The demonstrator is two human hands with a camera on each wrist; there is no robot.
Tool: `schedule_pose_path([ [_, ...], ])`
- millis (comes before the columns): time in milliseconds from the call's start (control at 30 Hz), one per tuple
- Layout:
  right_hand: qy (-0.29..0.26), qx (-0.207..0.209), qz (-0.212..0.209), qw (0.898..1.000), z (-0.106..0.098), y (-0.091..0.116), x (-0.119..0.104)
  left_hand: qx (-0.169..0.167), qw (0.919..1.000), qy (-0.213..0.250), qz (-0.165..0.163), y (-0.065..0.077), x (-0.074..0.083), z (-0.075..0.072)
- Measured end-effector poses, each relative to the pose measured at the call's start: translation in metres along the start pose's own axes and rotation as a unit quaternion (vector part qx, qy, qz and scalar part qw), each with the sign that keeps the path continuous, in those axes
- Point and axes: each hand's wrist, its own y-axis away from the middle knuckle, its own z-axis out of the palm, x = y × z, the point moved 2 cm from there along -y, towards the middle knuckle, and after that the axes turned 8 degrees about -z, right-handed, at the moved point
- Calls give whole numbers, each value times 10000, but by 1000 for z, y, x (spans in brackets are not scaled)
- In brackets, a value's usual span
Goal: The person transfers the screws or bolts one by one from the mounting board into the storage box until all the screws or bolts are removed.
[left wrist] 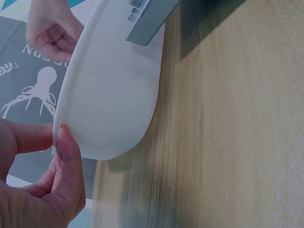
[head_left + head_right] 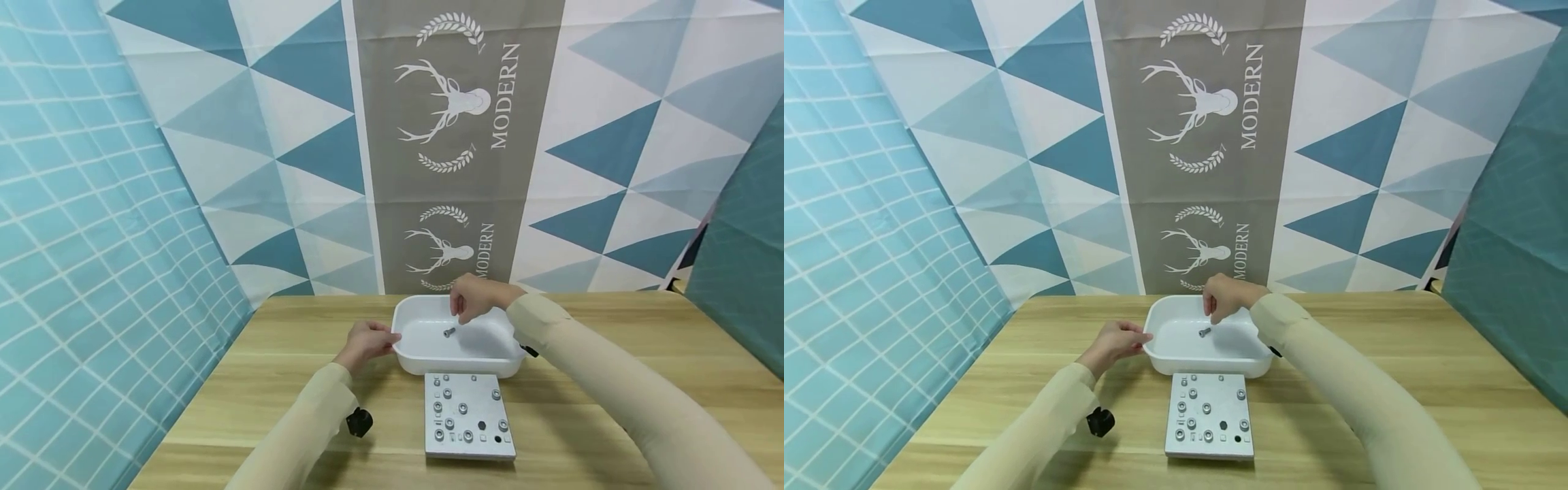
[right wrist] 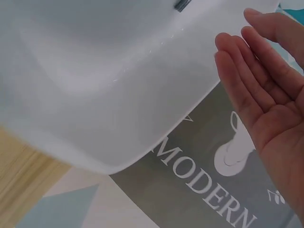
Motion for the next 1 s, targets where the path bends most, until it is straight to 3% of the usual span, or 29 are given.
schedule_pose_path([
  [600, -311, 154, -540, 9979, 0, 55, -35, 94, 9998, -137, -124, -3, 1, -1],
  [867, -452, 223, -419, 9979, 4, 67, -44, 78, 9997, -184, -112, -3, 1, 0],
  [1000, -611, 269, -560, 9962, 8, 72, -46, 72, 9997, -195, -109, -2, 1, 1],
])
